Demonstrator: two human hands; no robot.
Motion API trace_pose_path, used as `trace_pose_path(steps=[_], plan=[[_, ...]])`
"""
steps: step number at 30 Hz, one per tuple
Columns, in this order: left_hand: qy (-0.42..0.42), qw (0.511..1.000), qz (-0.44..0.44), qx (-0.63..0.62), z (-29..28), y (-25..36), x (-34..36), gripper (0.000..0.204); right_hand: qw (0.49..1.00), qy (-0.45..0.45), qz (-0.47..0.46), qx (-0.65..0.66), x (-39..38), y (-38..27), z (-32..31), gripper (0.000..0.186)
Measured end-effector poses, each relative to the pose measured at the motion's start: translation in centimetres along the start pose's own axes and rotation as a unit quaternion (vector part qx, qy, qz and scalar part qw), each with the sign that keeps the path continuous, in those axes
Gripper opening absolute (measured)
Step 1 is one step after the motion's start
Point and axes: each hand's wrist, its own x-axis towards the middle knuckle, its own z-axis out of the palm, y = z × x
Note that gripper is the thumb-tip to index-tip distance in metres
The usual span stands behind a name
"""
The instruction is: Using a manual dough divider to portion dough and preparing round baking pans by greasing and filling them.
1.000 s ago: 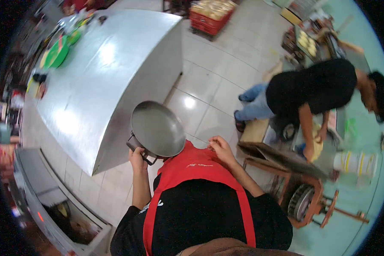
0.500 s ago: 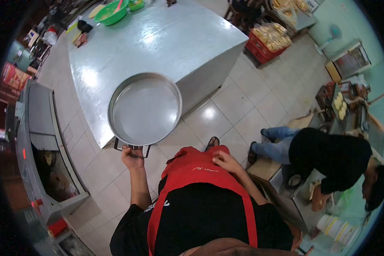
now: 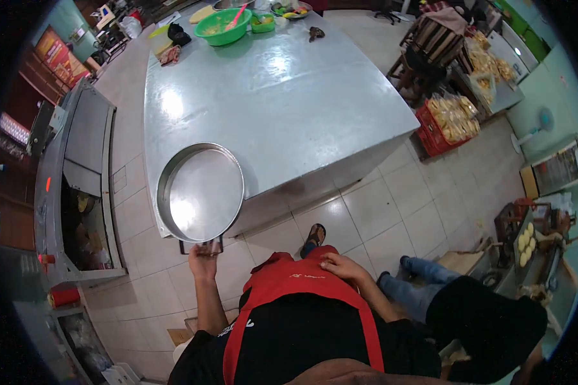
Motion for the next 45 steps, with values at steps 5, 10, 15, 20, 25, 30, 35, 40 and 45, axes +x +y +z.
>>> trace_pose_path(steps=[5, 10, 15, 20, 25, 30, 35, 40, 45], plan=[[-0.087, 0.886, -0.183, 0.417, 5.6, -1.6, -1.1, 0.073, 0.995, -0.008, -0.002, -0.099, 3.1, -1.1, -5.2, 0.046], [-0.118, 0.879, -0.180, 0.424, 8.2, -3.9, 1.4, 0.069, 0.989, 0.009, -0.007, -0.150, 5.6, 0.3, -8.3, 0.050], [-0.064, 0.918, -0.174, 0.350, 12.0, -5.0, 4.6, 0.055, 0.992, -0.115, 0.034, 0.035, 6.9, 3.6, -10.4, 0.045], [0.025, 0.925, -0.183, 0.332, 13.3, -4.2, 5.1, 0.052, 0.986, -0.111, 0.084, 0.090, 9.0, 10.6, -12.1, 0.055], [-0.139, 0.855, -0.234, 0.441, 15.8, -0.6, 3.5, 0.053, 0.978, -0.064, 0.149, 0.133, 8.4, 9.4, -11.7, 0.066], [-0.255, 0.788, 0.012, 0.560, 19.7, 0.4, 5.1, 0.042, 0.961, 0.045, 0.256, 0.094, 7.6, 14.2, -11.6, 0.071], [-0.288, 0.705, 0.175, 0.625, 22.3, 2.0, 11.7, 0.023, 0.930, 0.081, 0.351, 0.072, 6.1, 14.9, -9.8, 0.058], [-0.388, 0.488, 0.273, 0.733, 24.7, 2.1, 16.6, 0.047, 0.897, 0.148, 0.405, 0.101, 6.1, 15.9, -7.0, 0.048], [-0.425, 0.219, 0.284, 0.831, 24.5, 0.9, 18.7, 0.080, 0.905, 0.200, 0.346, 0.144, 7.0, 15.0, -4.2, 0.055]])
